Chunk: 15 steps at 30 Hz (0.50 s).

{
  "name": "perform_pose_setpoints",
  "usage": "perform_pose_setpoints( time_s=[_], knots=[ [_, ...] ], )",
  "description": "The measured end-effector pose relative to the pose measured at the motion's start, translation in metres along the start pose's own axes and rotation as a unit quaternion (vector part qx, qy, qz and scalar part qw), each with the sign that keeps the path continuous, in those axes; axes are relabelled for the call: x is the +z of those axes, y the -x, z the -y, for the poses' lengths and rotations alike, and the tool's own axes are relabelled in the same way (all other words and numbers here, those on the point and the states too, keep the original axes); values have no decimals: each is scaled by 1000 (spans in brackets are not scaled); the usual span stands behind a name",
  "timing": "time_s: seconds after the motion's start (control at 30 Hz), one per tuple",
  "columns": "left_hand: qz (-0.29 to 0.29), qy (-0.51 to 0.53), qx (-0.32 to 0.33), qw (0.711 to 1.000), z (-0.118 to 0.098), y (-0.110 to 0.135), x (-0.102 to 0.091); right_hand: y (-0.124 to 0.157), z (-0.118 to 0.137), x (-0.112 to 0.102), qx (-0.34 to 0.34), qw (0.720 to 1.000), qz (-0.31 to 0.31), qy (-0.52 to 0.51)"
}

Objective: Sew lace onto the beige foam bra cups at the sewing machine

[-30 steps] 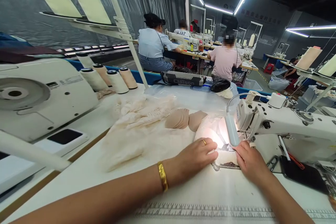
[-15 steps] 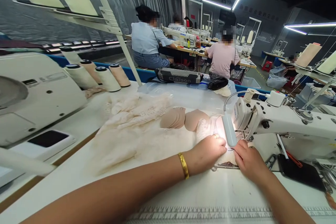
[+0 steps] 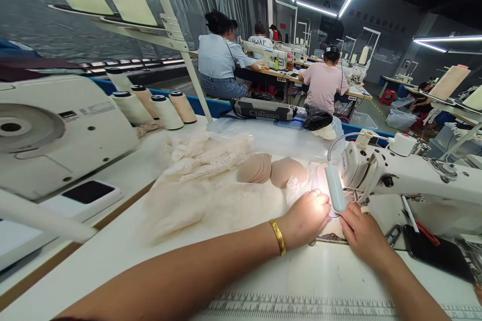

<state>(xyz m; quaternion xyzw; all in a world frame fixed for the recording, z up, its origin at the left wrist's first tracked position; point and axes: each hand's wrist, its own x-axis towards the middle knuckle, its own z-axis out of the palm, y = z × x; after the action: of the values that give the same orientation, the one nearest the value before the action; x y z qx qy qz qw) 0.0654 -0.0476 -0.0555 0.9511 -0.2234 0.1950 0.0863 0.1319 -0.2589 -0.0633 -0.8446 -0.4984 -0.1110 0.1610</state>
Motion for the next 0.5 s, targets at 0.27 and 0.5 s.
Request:
perform_pose_setpoints(
  time_s=[0.27, 0.5],
  knots=[
    [72, -59, 17, 996, -5, -16, 3, 3, -3, 4, -46, 998, -52, -2],
    [133, 4, -10, 991, -48, 51, -71, 1, 36, 12, -209, 966, -145, 47]
  ],
)
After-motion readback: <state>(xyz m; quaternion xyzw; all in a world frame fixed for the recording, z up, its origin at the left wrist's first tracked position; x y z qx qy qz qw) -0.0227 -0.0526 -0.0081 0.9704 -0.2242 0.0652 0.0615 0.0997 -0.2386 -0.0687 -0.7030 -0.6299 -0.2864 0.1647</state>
